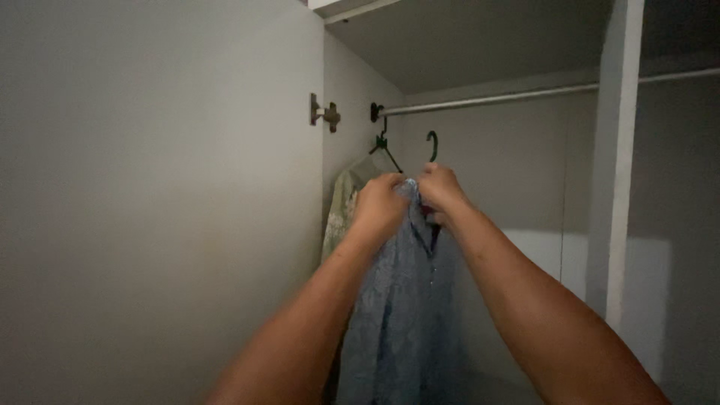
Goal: The person selects clothes from a pile on a bed, places them on hangers, and hangs them in a closet. The person handles a green patterned top, a blue patterned shirt, and a dark floral dress, placing each on a hanger and hanging it on a rod inside a white wardrobe.
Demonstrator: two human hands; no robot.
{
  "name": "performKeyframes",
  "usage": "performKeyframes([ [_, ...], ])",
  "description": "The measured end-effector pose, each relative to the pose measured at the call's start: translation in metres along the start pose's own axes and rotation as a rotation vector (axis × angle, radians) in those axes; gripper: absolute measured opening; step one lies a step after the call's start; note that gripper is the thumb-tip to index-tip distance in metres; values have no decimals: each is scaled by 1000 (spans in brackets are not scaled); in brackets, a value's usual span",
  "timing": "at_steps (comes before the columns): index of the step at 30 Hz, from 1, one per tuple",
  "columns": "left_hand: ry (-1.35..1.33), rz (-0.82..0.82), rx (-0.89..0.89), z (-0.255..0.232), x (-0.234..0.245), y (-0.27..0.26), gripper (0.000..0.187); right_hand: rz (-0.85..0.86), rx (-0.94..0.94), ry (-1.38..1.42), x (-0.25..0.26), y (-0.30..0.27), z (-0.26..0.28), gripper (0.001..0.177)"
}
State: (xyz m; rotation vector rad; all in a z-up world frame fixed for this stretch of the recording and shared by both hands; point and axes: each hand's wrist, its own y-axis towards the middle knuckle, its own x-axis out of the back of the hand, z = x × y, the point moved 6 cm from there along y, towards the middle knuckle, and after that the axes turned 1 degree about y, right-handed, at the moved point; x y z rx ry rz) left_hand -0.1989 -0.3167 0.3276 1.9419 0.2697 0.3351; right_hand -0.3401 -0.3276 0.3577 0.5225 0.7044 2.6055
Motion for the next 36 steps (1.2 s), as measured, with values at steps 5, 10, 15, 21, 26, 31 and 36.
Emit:
performKeyframes([
  [5, 84, -14, -78, 25, -26, 38, 40, -7, 76, -39, -4, 38, 5, 57],
  [10, -20, -22, 28, 49, -44, 64, 39, -20, 43, -43, -6, 62, 7, 56],
  [15, -86, 75, 230, 62, -46, 81, 38, 31, 34, -23, -18, 84, 16, 55],
  [21, -52, -21, 145, 64, -39, 116, 38, 26, 95, -58, -25, 119, 32, 58],
  [26, 24, -16, 178, 65, -44, 141, 36, 52, 130, -73, -28, 130, 53, 63],
  [31, -84, -152, 112, 64, -34, 160, 36, 87, 172, -135, -35, 135, 70, 64],
  [36, 69, -73, 191, 68, -17, 124, 27, 159, 233, -226, -58, 152, 58, 54],
])
